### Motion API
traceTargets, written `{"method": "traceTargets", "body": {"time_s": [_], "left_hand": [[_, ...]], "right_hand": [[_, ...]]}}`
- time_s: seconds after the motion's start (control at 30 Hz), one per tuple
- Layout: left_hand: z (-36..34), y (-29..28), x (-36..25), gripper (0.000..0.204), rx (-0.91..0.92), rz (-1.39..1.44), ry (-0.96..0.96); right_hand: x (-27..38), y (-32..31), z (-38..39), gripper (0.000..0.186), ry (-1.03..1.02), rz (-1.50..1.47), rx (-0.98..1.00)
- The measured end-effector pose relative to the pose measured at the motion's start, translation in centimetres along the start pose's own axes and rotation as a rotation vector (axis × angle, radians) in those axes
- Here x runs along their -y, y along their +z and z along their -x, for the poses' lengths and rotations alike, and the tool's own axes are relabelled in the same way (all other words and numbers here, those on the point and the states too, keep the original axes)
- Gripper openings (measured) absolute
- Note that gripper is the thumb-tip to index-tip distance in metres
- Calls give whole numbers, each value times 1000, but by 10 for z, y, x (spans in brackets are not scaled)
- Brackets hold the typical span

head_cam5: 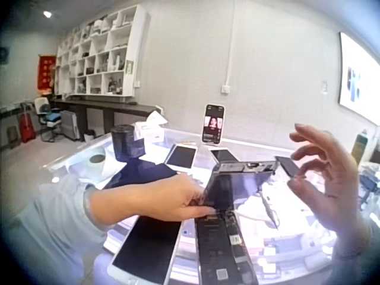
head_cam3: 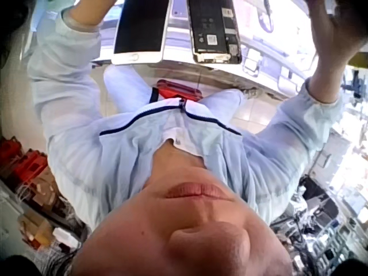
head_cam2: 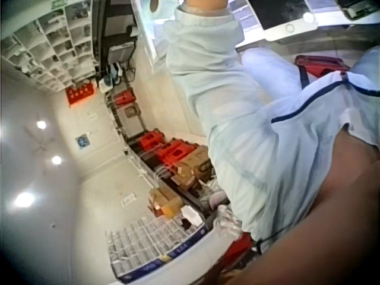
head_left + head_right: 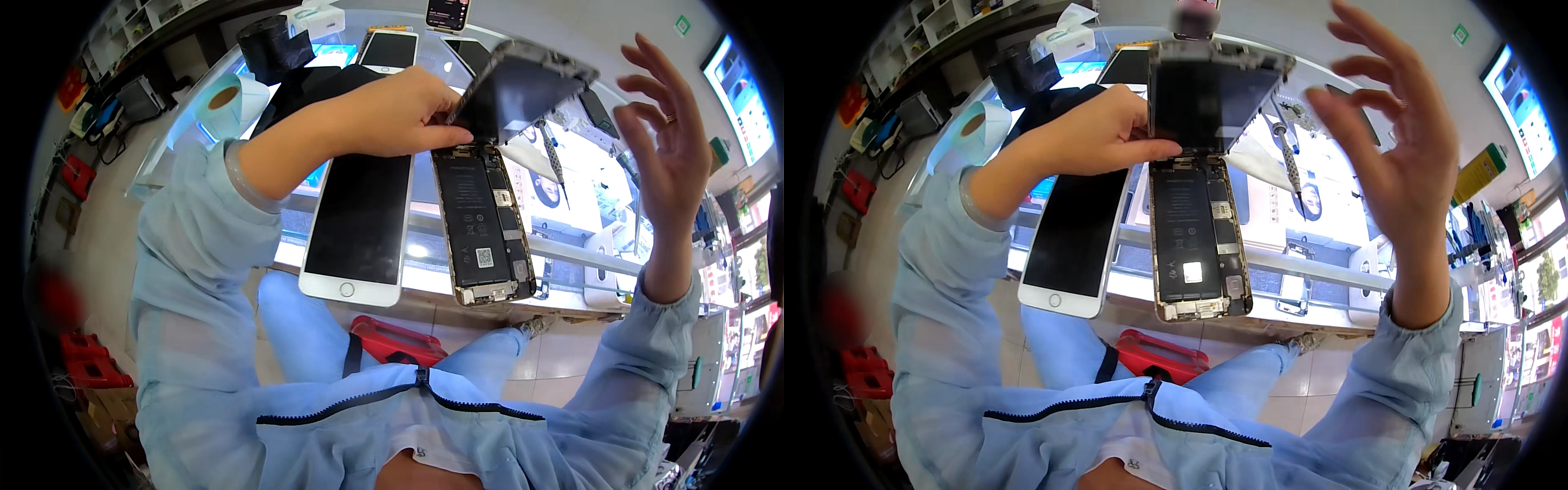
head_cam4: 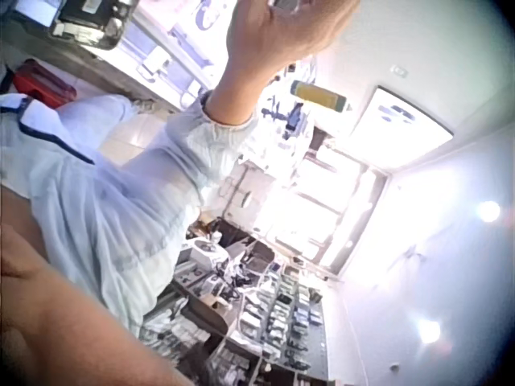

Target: The person disassembles a white smartphone, removes the battery, and replaces it with a new one. They then reassemble the device and test the screen and camera functionality to verify the repair.

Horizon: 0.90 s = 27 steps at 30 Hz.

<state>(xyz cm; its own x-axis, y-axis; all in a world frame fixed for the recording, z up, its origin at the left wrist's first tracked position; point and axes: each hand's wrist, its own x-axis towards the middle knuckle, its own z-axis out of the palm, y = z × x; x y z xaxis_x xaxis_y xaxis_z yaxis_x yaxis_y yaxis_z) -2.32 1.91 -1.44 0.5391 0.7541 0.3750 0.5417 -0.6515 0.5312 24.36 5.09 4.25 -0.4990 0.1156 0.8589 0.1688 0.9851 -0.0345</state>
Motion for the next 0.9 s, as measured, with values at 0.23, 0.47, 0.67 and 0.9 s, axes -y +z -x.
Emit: {"method": "traceTargets", "body": {"time_s": [0.23, 0.47, 0.67, 0.9], "left_hand": [[0, -2, -7, 38, 186, -31, -15], [4, -8, -6, 73, 225, 76, -170], [-1, -8, -17, 57, 228, -93, -140], [-3, 1, -8, 62, 164, 114, -293]], "right_hand": [[64, 12, 16, 23, -15, 183, 191], [110, 13, 69, 22, 241, 62, 375], [125, 18, 86, 42, 534, -13, 295], [149, 74, 101, 51, 572, 364, 105]]}}
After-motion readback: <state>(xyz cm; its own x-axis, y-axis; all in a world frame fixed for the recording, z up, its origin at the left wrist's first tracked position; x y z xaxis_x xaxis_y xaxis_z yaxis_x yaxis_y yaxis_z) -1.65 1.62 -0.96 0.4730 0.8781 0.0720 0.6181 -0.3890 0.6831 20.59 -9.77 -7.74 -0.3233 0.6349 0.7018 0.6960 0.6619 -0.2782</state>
